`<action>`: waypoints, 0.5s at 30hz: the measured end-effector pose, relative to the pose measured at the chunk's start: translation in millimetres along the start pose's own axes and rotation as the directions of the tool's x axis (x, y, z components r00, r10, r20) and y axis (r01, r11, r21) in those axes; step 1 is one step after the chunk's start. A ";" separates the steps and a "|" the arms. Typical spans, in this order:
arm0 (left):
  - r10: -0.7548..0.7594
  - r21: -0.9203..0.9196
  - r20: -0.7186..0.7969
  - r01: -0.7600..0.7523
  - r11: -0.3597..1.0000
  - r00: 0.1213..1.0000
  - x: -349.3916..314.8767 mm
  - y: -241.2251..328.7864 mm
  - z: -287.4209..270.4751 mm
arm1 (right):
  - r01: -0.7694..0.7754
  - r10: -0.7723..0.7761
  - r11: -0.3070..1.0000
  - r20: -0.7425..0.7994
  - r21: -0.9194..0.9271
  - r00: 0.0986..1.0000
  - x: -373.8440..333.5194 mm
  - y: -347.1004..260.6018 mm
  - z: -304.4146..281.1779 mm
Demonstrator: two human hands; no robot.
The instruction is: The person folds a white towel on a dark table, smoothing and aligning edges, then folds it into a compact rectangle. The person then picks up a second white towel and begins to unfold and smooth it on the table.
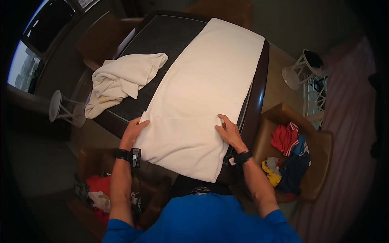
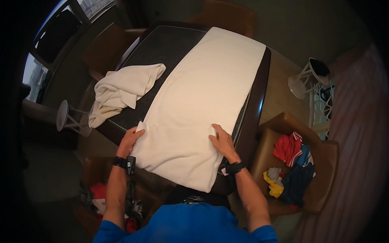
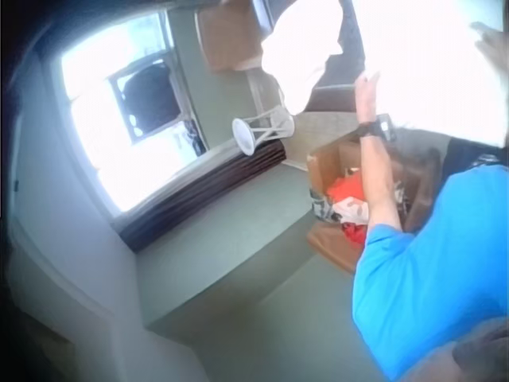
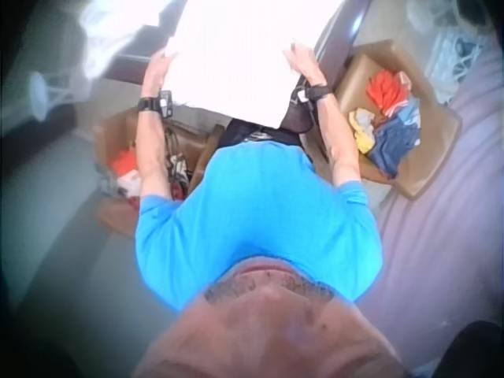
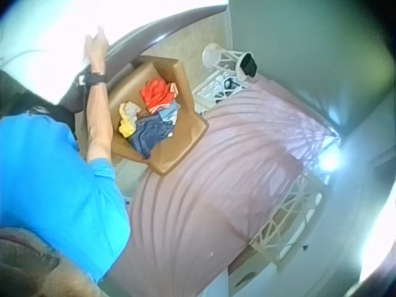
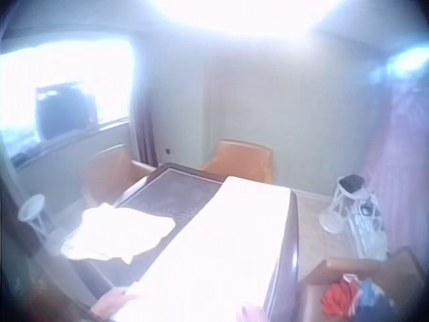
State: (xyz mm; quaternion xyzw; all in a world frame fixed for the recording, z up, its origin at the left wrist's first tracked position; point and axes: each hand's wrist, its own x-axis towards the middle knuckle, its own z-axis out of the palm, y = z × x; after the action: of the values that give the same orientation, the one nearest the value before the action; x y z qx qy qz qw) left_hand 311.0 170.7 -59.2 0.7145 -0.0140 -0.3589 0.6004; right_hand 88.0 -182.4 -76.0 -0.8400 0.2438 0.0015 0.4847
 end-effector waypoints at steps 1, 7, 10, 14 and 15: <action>-0.007 -0.005 0.017 0.007 1.000 1.000 0.9 0.6 -0.2 | 0.010 -0.010 1.000 -0.022 0.014 1.000 6.1 2.1 -0.9; -0.035 -0.067 0.046 0.038 0.997 0.998 14.0 -10.2 -15.1 | 0.028 -0.024 0.999 0.084 -0.044 0.996 23.7 -11.8 -15.7; -0.011 -0.048 -0.017 0.011 0.999 1.000 18.0 -8.3 -12.6 | 0.048 -0.047 0.998 0.062 -0.026 0.997 25.4 -2.6 -18.2; 0.106 0.084 -0.103 -0.097 0.992 0.989 31.6 -29.0 -21.0 | -0.187 0.175 0.970 0.090 0.152 0.980 25.5 1.2 -29.1; 0.133 0.111 -0.121 -0.120 0.987 0.984 34.3 -35.0 -23.1 | -0.179 0.170 0.974 0.074 0.140 0.983 26.9 8.2 -25.6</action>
State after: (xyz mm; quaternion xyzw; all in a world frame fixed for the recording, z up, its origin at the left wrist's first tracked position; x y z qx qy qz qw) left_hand 334.3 184.6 -106.1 0.7638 -0.0393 -0.2724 0.5839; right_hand 102.4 -217.7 -75.5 -0.7770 0.3012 0.0521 0.5504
